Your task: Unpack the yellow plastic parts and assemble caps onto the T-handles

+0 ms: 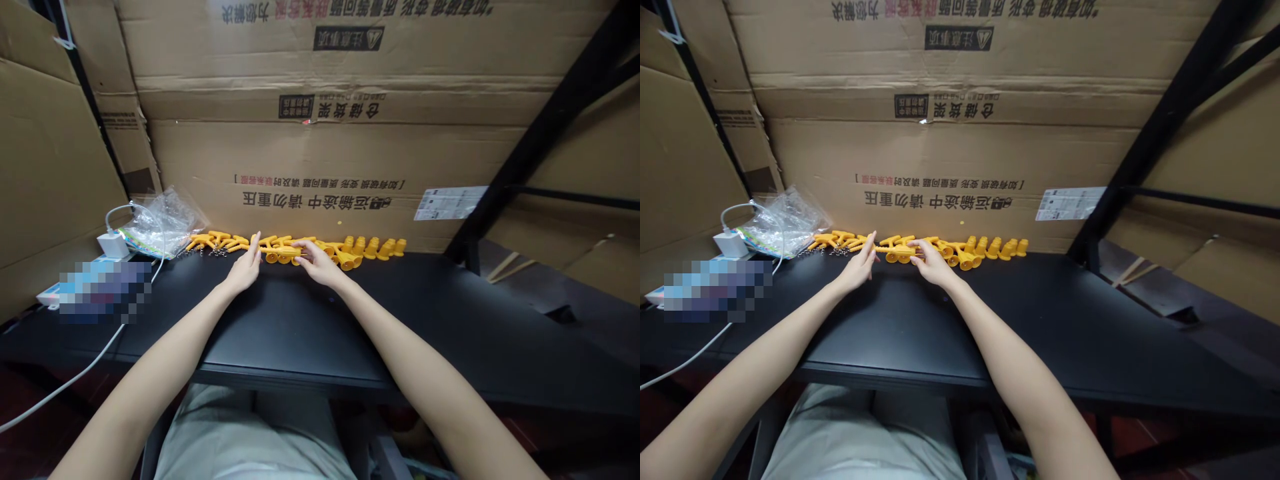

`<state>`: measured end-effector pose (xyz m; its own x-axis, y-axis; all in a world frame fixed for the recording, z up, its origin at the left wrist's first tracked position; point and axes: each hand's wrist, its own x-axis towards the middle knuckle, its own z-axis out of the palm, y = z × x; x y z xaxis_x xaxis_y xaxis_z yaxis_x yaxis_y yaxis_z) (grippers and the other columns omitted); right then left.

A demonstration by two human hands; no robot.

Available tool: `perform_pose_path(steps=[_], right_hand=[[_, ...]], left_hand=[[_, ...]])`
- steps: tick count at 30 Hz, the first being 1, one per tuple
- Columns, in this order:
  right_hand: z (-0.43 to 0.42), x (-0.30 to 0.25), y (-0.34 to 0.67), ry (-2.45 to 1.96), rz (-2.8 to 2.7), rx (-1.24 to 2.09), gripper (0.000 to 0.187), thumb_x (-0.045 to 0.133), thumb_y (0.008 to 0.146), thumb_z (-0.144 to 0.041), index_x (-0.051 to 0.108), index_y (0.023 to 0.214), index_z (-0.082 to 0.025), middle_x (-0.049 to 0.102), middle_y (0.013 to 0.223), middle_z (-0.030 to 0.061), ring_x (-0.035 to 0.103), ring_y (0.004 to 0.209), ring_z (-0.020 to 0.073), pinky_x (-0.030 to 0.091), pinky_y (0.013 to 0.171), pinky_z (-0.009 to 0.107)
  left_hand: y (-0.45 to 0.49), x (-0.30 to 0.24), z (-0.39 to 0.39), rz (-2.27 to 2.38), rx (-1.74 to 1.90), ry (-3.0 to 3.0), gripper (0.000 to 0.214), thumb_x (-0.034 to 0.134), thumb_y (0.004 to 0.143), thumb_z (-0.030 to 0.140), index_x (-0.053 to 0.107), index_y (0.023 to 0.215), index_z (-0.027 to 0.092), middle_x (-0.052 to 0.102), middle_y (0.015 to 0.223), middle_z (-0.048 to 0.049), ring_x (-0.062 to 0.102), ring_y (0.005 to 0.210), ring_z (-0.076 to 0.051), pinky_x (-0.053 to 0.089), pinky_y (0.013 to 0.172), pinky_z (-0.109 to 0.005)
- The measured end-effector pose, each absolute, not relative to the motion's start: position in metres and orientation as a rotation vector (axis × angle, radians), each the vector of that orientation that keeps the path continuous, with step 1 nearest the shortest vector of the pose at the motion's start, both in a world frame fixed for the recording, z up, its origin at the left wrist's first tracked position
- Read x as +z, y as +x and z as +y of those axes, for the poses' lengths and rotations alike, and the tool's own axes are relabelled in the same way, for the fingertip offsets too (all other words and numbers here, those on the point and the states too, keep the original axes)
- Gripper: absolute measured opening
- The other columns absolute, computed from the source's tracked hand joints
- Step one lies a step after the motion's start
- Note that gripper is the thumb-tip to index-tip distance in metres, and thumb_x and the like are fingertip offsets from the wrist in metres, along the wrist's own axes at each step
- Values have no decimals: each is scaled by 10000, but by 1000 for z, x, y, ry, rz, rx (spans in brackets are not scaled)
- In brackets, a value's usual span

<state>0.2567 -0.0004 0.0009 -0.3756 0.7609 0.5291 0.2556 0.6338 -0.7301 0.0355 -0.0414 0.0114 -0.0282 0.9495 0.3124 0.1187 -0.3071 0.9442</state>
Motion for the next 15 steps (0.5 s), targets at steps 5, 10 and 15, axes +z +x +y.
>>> perform_pose_path(steps=[5, 10, 15], right_hand=[[2, 3, 262, -803, -1873, 713, 287, 619, 792, -290, 545, 1057, -210, 607, 1157, 100, 608, 1066, 209, 495, 952, 446], [4, 6, 264, -820, -1808, 819, 403, 688, 736, -492, 579, 993, -201, 662, 1020, 85, 661, 919, 204, 534, 885, 439], [-5, 14, 260, -846, -1748, 904, 478, 667, 704, -624, 611, 921, -202, 685, 829, 41, 675, 721, 189, 571, 755, 388]], left_hand=[[33, 7, -41, 1158, 1312, 1712, 347, 673, 745, 193, 666, 1088, 250, 626, 641, -5, 536, 458, -147, 499, 682, -279], [32, 2, -39, 1179, 1380, 1889, 221, 645, 761, 255, 644, 982, 256, 594, 571, 16, 541, 464, -163, 485, 624, -249], [32, 3, -39, 1250, 1425, 2088, 176, 581, 813, 277, 620, 985, 269, 592, 582, 1, 585, 525, -188, 491, 664, -263]])
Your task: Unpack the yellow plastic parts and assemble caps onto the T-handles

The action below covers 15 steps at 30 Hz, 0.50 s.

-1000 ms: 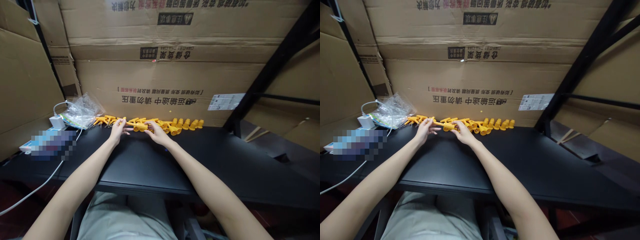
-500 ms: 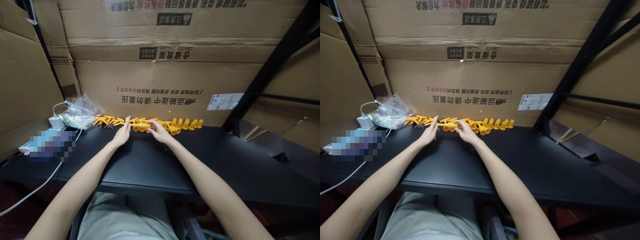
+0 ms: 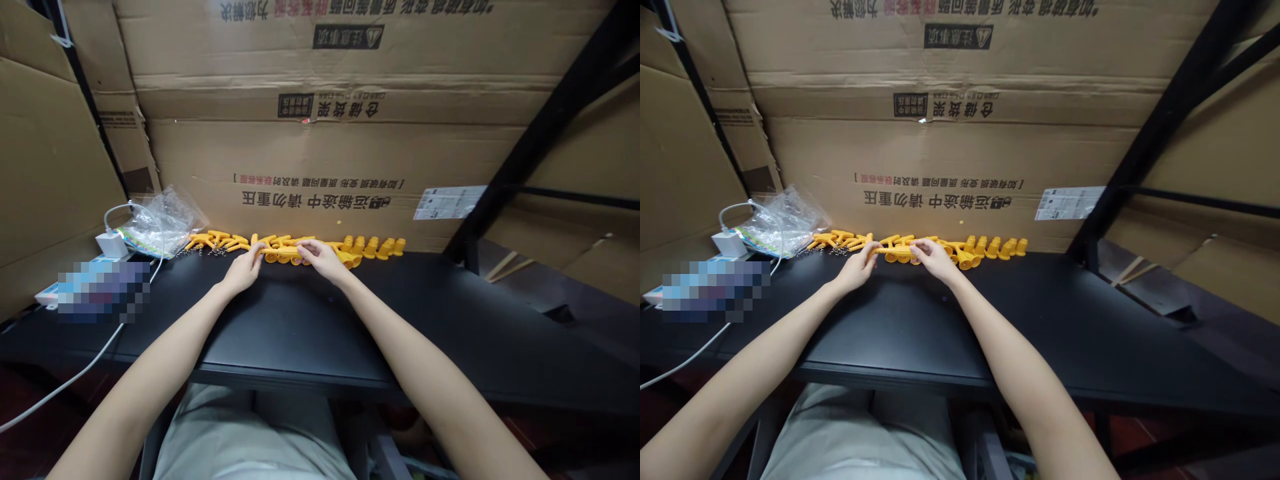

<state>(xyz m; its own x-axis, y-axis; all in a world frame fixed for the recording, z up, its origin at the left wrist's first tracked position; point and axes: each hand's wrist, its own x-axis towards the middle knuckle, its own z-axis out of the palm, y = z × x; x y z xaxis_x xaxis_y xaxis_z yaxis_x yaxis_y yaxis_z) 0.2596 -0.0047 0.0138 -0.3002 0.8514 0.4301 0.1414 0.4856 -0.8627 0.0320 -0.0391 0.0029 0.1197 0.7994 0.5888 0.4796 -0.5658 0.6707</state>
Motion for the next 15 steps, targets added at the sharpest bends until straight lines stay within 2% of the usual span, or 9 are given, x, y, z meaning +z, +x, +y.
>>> perform_pose_path(steps=[3, 5, 8, 12, 15], right_hand=[[-11, 19, 257, -912, -1725, 915, 487, 618, 738, -653, 633, 898, -193, 637, 622, 2, 650, 606, 175, 561, 714, 361], [-14, 22, 256, -936, -1707, 926, 489, 612, 747, -651, 640, 906, -189, 614, 565, -9, 644, 584, 175, 555, 708, 356], [-15, 25, 257, -915, -1756, 947, 437, 636, 751, -610, 636, 890, -195, 639, 602, -2, 656, 610, 182, 553, 725, 368], [-15, 25, 260, -866, -1857, 976, 418, 749, 675, -504, 618, 928, -197, 688, 760, 19, 679, 661, 190, 550, 762, 392], [-18, 27, 260, -865, -1872, 977, 404, 748, 672, -500, 591, 883, -192, 687, 740, 23, 667, 612, 182, 545, 746, 388]], left_hand=[[32, 5, -41, 1252, 1426, 2044, 194, 599, 801, 245, 628, 991, 270, 595, 587, -4, 582, 539, -194, 487, 703, -275], [33, 7, -42, 1239, 1427, 1948, 204, 621, 785, 221, 636, 983, 268, 595, 589, -2, 578, 547, -196, 479, 725, -275], [33, 9, -43, 1245, 1447, 1765, 188, 639, 771, 192, 647, 944, 264, 611, 624, -10, 594, 597, -205, 465, 754, -278], [33, 8, -43, 1340, 1418, 1779, 197, 635, 773, 188, 639, 954, 265, 622, 647, -16, 623, 664, -229, 464, 805, -314], [32, 5, -42, 1393, 1427, 1907, 208, 629, 779, 206, 629, 979, 260, 652, 738, -39, 640, 716, -237, 472, 832, -337]])
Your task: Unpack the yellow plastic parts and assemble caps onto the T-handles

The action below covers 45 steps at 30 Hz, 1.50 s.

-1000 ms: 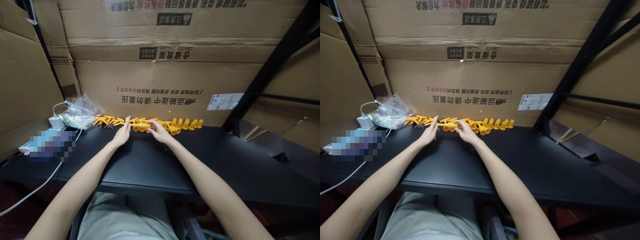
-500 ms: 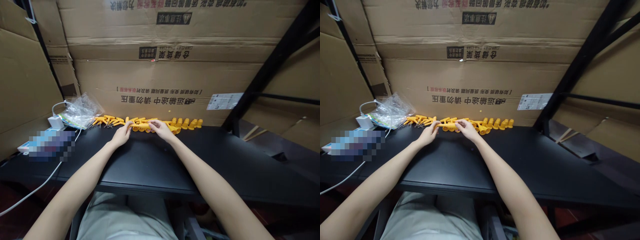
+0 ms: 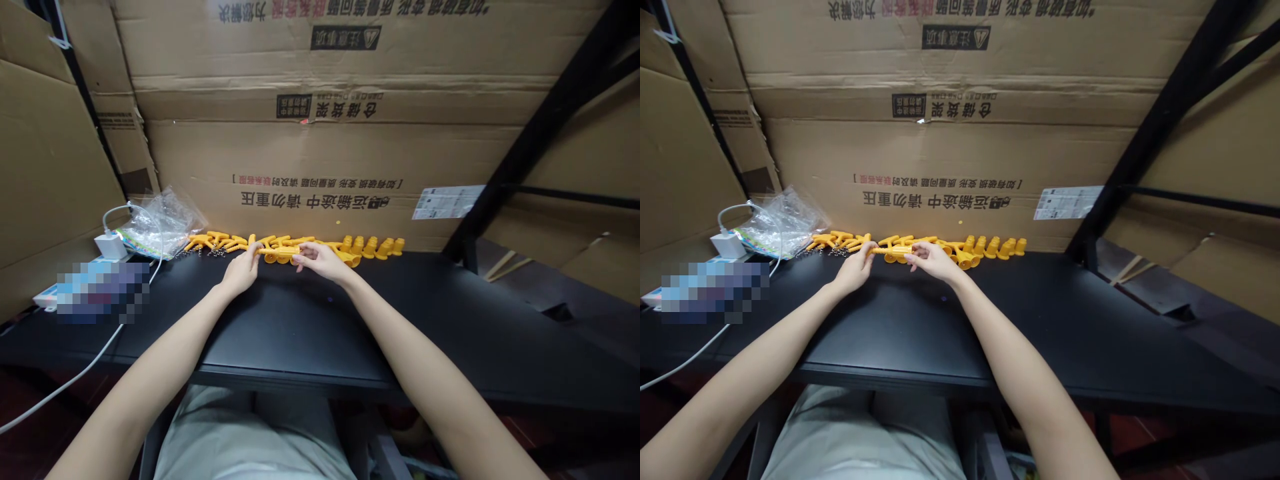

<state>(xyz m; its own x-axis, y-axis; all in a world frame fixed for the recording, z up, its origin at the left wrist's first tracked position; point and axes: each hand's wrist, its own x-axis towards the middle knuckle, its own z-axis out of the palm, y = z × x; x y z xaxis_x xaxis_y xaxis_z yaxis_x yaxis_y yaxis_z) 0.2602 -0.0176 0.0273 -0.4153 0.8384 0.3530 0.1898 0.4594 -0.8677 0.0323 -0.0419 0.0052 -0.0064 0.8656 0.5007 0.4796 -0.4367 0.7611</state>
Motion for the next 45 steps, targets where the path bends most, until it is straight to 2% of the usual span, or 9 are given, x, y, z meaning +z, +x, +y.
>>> perform_pose_path(steps=[6, 10, 15, 18, 20, 24, 27, 35, 45], right_hand=[[-32, 37, 255, -872, -1941, 1062, 463, 642, 723, -638, 530, 714, -188, 663, 600, 19, 611, 469, 143, 493, 563, 288], [-34, 36, 250, -936, -1821, 1174, 552, 550, 744, -717, 503, 625, -180, 577, 459, 9, 488, 333, 99, 371, 385, 229], [-29, 31, 244, -1100, -1691, 1276, 574, 393, 860, -680, 529, 640, -168, 485, 388, -4, 354, 281, 76, 259, 307, 215], [-26, 27, 245, -1124, -1802, 1146, 517, 424, 882, -617, 614, 892, -137, 644, 658, 68, 519, 412, 119, 394, 380, 243], [-24, 22, 246, -1058, -1906, 829, 485, 532, 859, -547, 586, 1123, -143, 669, 963, 125, 648, 668, 174, 520, 565, 299], [-22, 12, 246, -814, -2087, 192, 401, 626, 841, -366, 566, 1196, -191, 624, 1157, 131, 598, 1076, 257, 473, 936, 459], [-21, 11, 248, -728, -2179, -24, 256, 561, 886, -293, 602, 1120, -197, 652, 1097, 128, 612, 1043, 265, 479, 921, 475], [-19, 19, 258, -625, -2214, -192, 236, 493, 914, -239, 586, 1127, -194, 645, 1014, 125, 614, 967, 256, 510, 857, 447], [-21, 18, 255, -622, -2203, -154, 240, 536, 906, -304, 597, 1104, -184, 658, 1030, 127, 626, 958, 253, 519, 844, 433]], left_hand=[[33, 6, -46, 1569, 1245, 2219, 266, 444, 894, 237, 558, 1135, 229, 664, 1019, -97, 656, 835, -237, 492, 834, -370], [37, 11, -52, 1705, 1057, 2341, 340, 341, 934, 228, 484, 1241, 202, 624, 1180, -120, 656, 905, -233, 500, 837, -371], [38, 15, -53, 1782, 1025, 2364, 347, 313, 946, 229, 464, 1257, 200, 613, 1211, -126, 654, 927, -237, 504, 825, -367], [36, 15, -51, 1815, 1020, 2360, 329, 320, 942, 231, 481, 1228, 220, 635, 1153, -116, 655, 912, -241, 504, 819, -376], [36, 14, -49, 1827, 1002, 2345, 323, 328, 936, 232, 487, 1217, 225, 651, 1102, -111, 658, 896, -246, 504, 813, -382], [37, 10, -46, 1748, 987, 2342, 320, 348, 924, 242, 487, 1212, 221, 664, 1060, -101, 662, 861, -243, 502, 793, -373], [37, 9, -45, 1635, 1030, 2356, 312, 352, 920, 247, 495, 1196, 224, 666, 1049, -89, 659, 858, -230, 495, 790, -354], [34, 12, -46, 1452, 1051, 2360, 408, 424, 908, 433, 484, 1249, 217, 635, 771, -22, 596, 658, -190, 472, 690, -309], [32, 15, -44, 1210, 1266, 2430, 172, 458, 896, 291, 494, 1028, 187, 637, 939, -39, 593, 779, -145, 458, 761, -259]])
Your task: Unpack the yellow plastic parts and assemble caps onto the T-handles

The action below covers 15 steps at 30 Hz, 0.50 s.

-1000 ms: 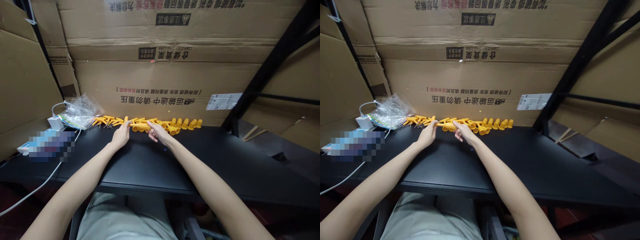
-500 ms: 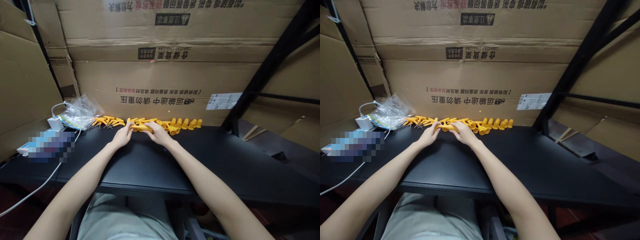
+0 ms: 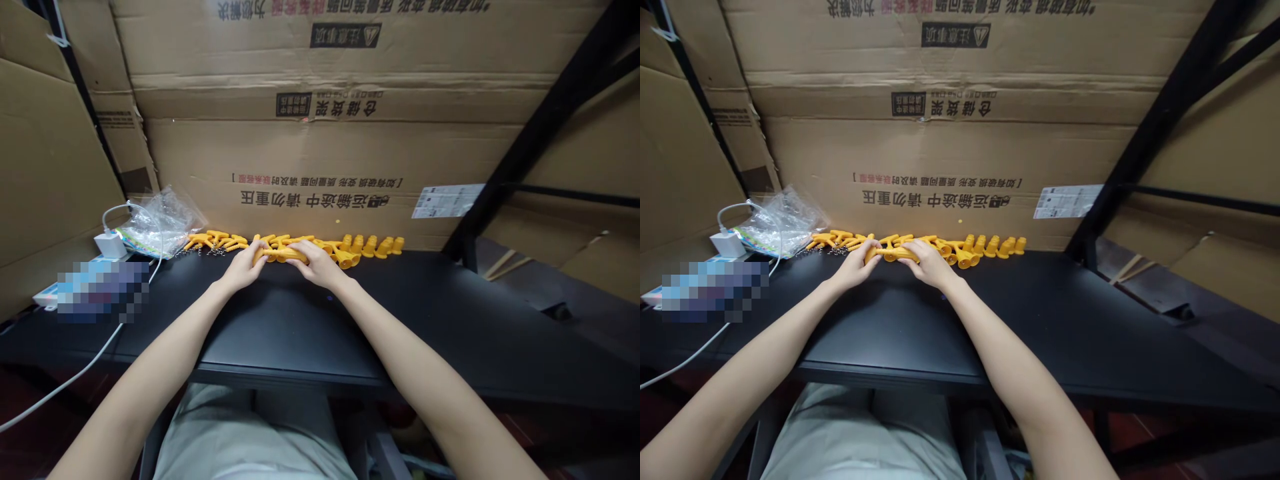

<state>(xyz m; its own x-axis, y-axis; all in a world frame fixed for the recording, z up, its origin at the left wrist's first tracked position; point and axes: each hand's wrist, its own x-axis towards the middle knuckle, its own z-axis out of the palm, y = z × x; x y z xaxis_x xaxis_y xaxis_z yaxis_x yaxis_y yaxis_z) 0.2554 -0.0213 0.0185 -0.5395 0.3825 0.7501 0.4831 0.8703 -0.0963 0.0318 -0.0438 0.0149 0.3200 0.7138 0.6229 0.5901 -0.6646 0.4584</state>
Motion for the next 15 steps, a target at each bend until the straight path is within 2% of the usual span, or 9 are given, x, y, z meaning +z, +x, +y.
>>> perform_pose_path(steps=[9, 15], right_hand=[[-22, 18, 256, -699, -2227, -39, 271, 545, 897, -312, 623, 1128, -194, 662, 1064, 127, 619, 1007, 260, 508, 871, 454], [-23, 21, 255, -735, -2216, 25, 290, 567, 884, -338, 651, 1122, -195, 676, 1060, 126, 628, 1006, 265, 501, 887, 460]], left_hand=[[34, 12, -44, 1278, 1240, 2389, 215, 493, 901, 370, 509, 1024, 195, 649, 968, -47, 608, 837, -167, 463, 797, -285], [37, 12, -44, 1334, 1237, 2342, 219, 423, 933, 370, 513, 1050, 208, 656, 1035, -52, 617, 908, -174, 468, 874, -316]])
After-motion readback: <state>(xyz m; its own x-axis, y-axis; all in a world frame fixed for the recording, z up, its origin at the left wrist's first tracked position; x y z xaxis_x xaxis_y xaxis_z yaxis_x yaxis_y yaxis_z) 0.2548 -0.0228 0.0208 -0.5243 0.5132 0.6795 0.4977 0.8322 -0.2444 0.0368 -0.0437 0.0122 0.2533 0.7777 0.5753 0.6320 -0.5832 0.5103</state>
